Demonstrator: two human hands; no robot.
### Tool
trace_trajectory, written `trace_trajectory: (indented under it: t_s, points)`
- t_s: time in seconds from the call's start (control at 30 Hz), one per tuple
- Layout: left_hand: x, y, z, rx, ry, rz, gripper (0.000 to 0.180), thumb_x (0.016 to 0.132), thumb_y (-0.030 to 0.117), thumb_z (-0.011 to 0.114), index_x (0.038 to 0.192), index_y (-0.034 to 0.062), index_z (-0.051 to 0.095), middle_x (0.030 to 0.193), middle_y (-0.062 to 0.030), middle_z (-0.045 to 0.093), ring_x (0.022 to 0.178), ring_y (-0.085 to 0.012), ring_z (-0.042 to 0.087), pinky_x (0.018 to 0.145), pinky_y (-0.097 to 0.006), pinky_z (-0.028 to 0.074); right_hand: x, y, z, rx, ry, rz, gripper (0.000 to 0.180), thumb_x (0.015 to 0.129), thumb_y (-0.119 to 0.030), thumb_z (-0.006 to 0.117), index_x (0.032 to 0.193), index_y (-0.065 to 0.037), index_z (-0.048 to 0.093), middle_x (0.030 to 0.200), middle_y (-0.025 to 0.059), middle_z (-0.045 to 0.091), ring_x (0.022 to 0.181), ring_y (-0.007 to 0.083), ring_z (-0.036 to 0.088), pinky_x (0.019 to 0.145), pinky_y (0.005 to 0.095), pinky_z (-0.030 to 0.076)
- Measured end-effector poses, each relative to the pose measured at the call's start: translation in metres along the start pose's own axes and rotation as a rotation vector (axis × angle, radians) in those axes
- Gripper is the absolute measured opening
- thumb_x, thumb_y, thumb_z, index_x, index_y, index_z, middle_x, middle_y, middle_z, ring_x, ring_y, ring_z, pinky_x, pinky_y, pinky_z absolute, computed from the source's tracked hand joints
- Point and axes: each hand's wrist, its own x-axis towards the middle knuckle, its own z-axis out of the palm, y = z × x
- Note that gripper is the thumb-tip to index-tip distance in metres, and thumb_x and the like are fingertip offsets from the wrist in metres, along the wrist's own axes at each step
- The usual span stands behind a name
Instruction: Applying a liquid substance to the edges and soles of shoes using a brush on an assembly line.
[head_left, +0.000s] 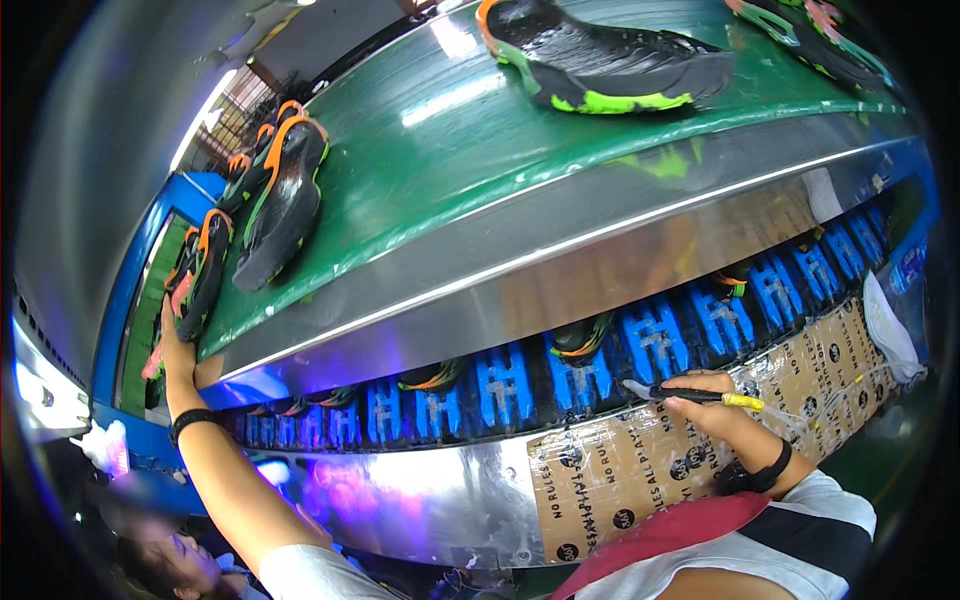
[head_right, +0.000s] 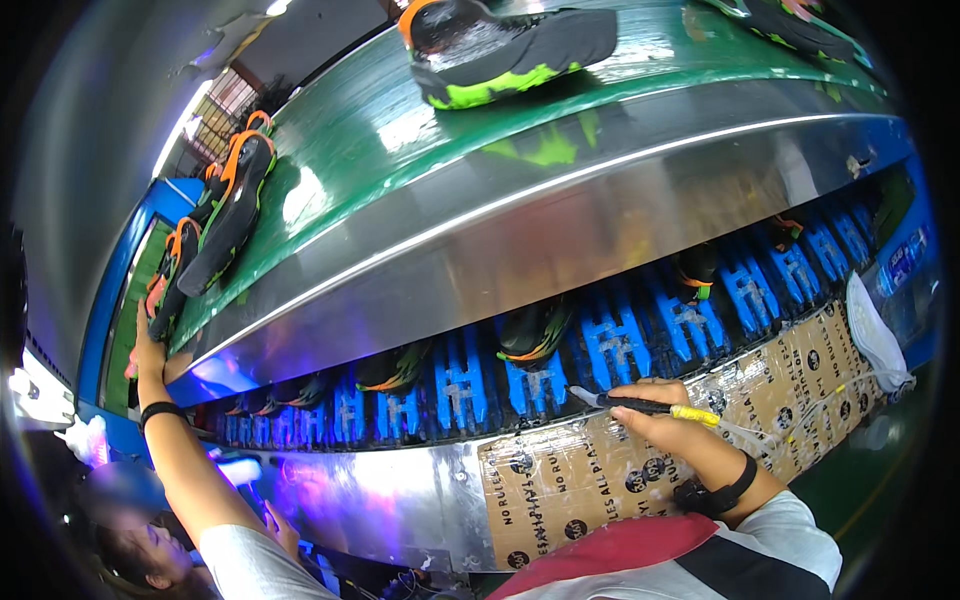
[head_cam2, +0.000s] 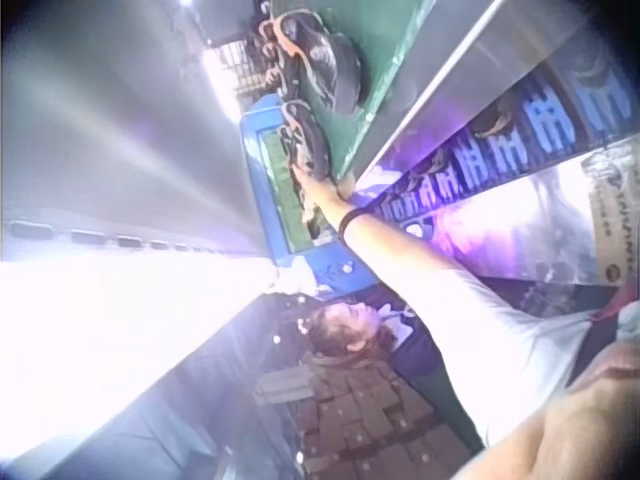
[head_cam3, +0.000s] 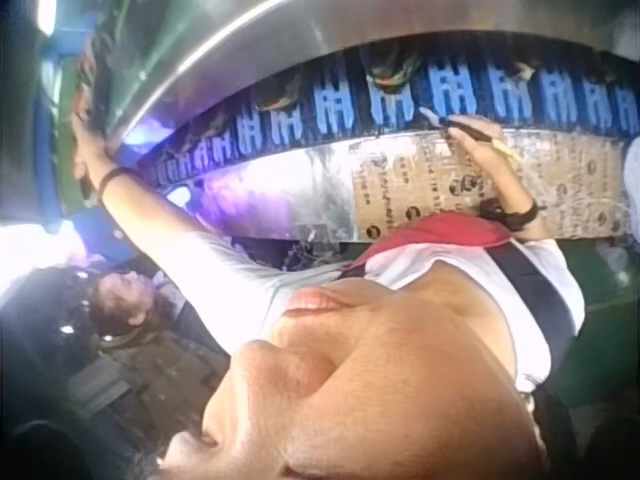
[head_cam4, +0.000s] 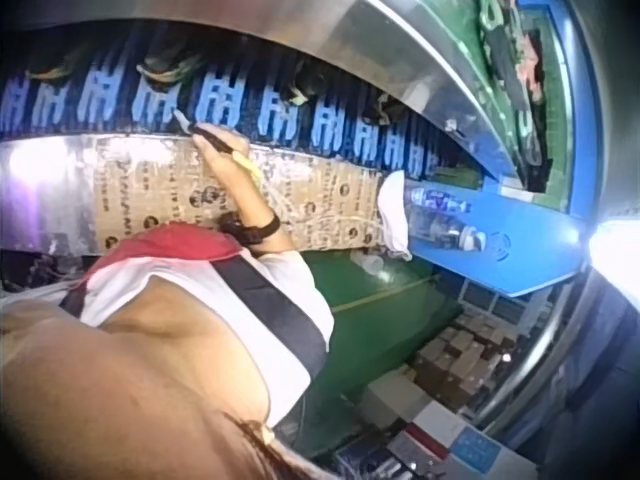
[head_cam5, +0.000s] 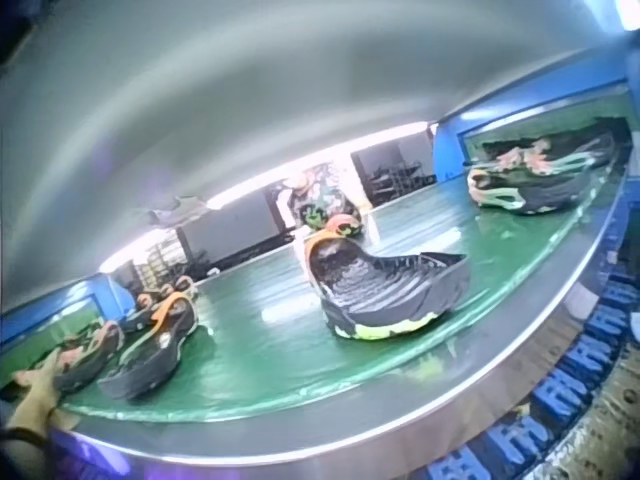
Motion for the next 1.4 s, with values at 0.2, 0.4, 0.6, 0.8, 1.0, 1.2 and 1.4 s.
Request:
trace_trajectory:
  t_s: [0.2,0.4,0.6,0.8,1.0,1.2,1.4]
  points:
    - [-0.003,0.013,0.000,-0.119,-0.098,-0.207,0.063,0.085,0.003,0.051,0.139,0.0035,0.019,0.133,-0.0157,0.041,0.118,-0.0228,0.044,0.097,-0.030,0.037,-0.001,0.008,-0.004,0.026,0.043,0.068,0.027,0.072,-0.018,0.070,0.092,-0.001,0.066,0.077,0.0122,0.064,0.068,0.0184,0.060,0.063,0.0287,0.048]
    - [0.002,-0.014,-0.013,0.038,-0.062,-0.048,0.066,0.083,0.010,0.056,0.140,0.0074,0.022,0.130,-0.0176,0.044,0.117,-0.0249,0.045,0.098,-0.031,0.034,0.005,0.006,0.000,0.014,0.020,0.055,0.026,0.072,-0.019,0.070,0.092,-0.003,0.067,0.075,0.0111,0.064,0.066,0.0184,0.060,0.061,0.0284,0.047]
    - [0.003,-0.021,-0.002,0.149,0.024,0.059,0.060,0.084,0.009,0.053,0.137,0.0079,0.028,0.127,-0.0192,0.046,0.114,-0.0260,0.047,0.097,-0.030,0.034,0.008,0.010,0.005,0.027,0.026,0.064,0.024,0.072,-0.018,0.070,0.091,-0.003,0.067,0.070,0.0100,0.062,0.063,0.0184,0.057,0.060,0.0285,0.045]
    - [-0.004,-0.093,-0.060,0.609,0.179,-0.026,0.039,0.084,0.017,0.053,0.120,0.0050,0.043,0.086,-0.0106,0.059,0.072,-0.0198,0.059,0.057,-0.030,0.046,0.005,0.004,0.004,0.084,0.025,-0.008,0.023,0.072,-0.017,0.070,0.091,-0.004,0.067,0.067,0.0087,0.060,0.062,0.0175,0.056,0.059,0.0282,0.043]
    - [-0.039,0.005,-0.019,-0.426,0.371,-0.459,0.028,0.085,0.016,0.053,0.111,0.0077,0.045,0.102,-0.0175,0.056,0.078,-0.0246,0.063,0.054,-0.031,0.047,0.000,-0.005,-0.005,0.095,0.078,0.017,0.023,0.072,-0.014,0.070,0.091,-0.003,0.067,0.068,0.0074,0.060,0.062,0.0149,0.056,0.058,0.0270,0.043]
    - [-0.131,0.121,-0.060,-0.809,0.181,-0.323,0.056,0.084,0.034,0.054,0.131,0.0124,0.032,0.139,-0.0131,0.023,0.119,-0.0322,0.033,0.084,-0.051,0.038,-0.013,-0.019,-0.019,0.140,0.090,-0.116,0.023,0.071,-0.013,0.071,0.092,-0.004,0.067,0.068,0.0074,0.061,0.063,0.0164,0.057,0.059,0.0270,0.044]
    - [-0.256,0.278,-0.112,-0.917,0.081,-0.206,0.060,0.087,0.032,0.050,0.137,0.0084,0.027,0.142,-0.0147,0.022,0.126,-0.0369,0.028,0.093,-0.054,0.037,-0.039,-0.027,-0.032,0.207,0.149,-0.194,0.024,0.072,-0.011,0.070,0.094,-0.001,0.066,0.070,0.0093,0.063,0.063,0.0174,0.060,0.059,0.0278,0.045]
